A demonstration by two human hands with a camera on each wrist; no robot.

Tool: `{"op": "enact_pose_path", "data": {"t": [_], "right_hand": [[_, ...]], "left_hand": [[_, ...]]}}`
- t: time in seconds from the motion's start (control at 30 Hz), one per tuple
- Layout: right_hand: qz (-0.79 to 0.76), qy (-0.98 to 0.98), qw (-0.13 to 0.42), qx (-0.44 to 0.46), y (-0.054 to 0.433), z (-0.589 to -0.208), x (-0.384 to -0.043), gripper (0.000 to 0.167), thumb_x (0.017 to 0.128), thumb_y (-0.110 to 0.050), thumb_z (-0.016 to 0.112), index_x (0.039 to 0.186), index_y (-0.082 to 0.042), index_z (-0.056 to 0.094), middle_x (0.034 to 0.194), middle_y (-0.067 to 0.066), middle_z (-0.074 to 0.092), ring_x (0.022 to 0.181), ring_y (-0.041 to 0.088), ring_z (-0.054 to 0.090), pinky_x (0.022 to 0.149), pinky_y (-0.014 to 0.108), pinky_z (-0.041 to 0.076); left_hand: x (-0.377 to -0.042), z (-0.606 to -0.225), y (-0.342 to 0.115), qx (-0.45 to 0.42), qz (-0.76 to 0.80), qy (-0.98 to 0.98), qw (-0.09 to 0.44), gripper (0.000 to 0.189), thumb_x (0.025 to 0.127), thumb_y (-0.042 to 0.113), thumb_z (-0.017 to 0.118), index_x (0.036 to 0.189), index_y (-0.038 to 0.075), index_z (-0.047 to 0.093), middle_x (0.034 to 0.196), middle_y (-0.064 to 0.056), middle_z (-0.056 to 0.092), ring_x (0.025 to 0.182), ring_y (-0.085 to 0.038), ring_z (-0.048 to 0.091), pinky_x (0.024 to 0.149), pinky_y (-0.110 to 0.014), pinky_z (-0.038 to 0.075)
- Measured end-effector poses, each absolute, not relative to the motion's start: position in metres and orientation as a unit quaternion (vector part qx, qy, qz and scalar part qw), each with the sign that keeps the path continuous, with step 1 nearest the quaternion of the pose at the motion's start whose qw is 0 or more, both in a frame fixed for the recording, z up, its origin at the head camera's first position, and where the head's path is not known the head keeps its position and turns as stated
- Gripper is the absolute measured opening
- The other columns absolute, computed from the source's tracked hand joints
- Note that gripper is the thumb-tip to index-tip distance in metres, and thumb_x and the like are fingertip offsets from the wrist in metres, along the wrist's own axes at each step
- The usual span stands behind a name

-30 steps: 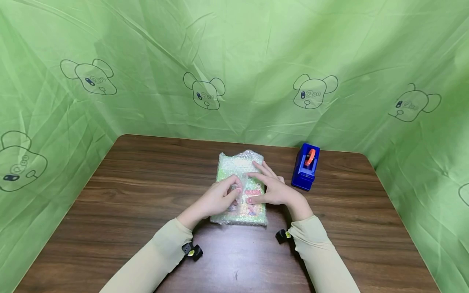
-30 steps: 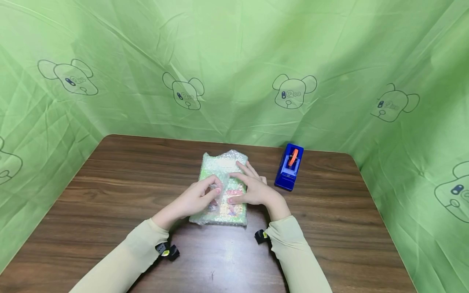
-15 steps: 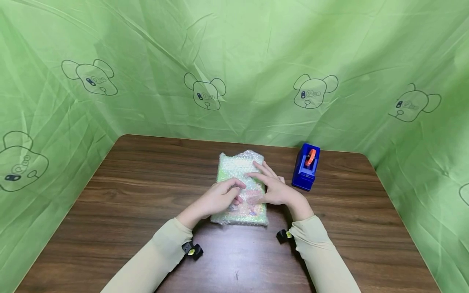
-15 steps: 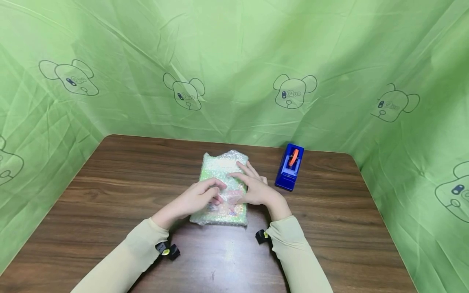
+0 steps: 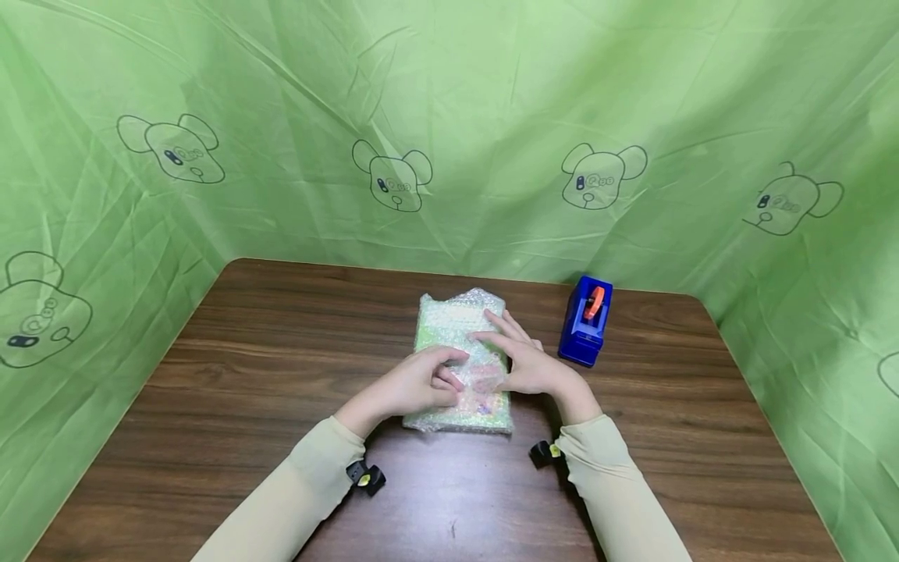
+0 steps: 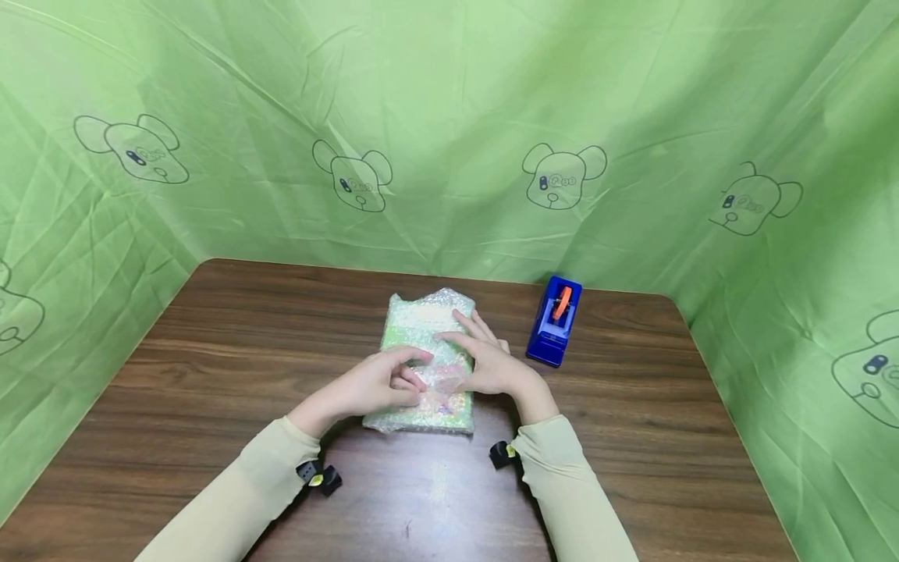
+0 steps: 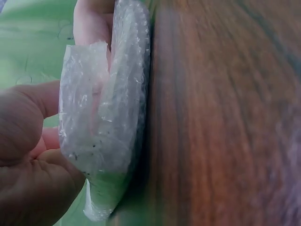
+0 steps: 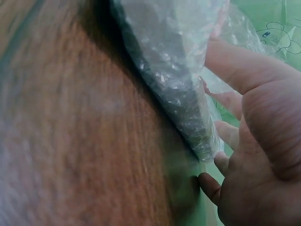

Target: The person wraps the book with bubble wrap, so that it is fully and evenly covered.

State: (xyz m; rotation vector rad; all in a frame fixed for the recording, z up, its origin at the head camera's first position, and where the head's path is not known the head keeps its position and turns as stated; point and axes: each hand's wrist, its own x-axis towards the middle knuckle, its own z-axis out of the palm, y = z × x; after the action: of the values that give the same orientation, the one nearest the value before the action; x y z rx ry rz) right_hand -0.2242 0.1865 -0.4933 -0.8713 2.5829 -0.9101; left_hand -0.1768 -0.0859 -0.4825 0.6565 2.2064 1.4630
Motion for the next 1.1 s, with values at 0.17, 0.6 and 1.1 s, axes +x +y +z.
{"op": "enact_pose_path", "data": {"t": [0.17,0.6,1.1], "right_hand": [[-0.327,0.884,0.136,-0.307,0.188,-0.491,-0.223,0.088,0.089,-0.030,0.093,0.165,-0.023,0.050,0.184,0.013,0.007,0.167,0.046,-0.010,0.106,0.098,0.003],[-0.391,0.851,0.148,-0.319,0.203,-0.484,-0.229,0.061,0.100,-0.001,0.067,0.159,-0.015,0.057,0.182,0.014,0.020,0.167,0.046,0.000,0.126,0.073,0.024],[-0.351,0.872,0.158,-0.303,0.193,-0.482,-0.224,0.068,0.097,-0.035,0.086,0.159,-0.024,0.060,0.183,0.009,0.014,0.168,0.040,-0.006,0.128,0.075,0.012]], "left_hand": [[-0.176,-0.486,-0.086,0.240,0.535,0.782,0.212,0.073,0.088,-0.011,0.077,0.157,-0.005,0.052,0.148,-0.024,0.052,0.109,-0.023,0.075,0.093,-0.026,0.062],[-0.175,-0.486,-0.084,0.225,0.525,0.795,0.205,0.088,0.087,-0.010,0.082,0.164,-0.003,0.043,0.178,-0.012,0.022,0.107,-0.016,0.074,0.090,-0.023,0.062],[-0.177,-0.483,-0.084,0.235,0.513,0.800,0.202,0.085,0.088,-0.008,0.082,0.164,-0.004,0.044,0.177,-0.015,0.023,0.106,-0.014,0.073,0.091,-0.023,0.062]]}}
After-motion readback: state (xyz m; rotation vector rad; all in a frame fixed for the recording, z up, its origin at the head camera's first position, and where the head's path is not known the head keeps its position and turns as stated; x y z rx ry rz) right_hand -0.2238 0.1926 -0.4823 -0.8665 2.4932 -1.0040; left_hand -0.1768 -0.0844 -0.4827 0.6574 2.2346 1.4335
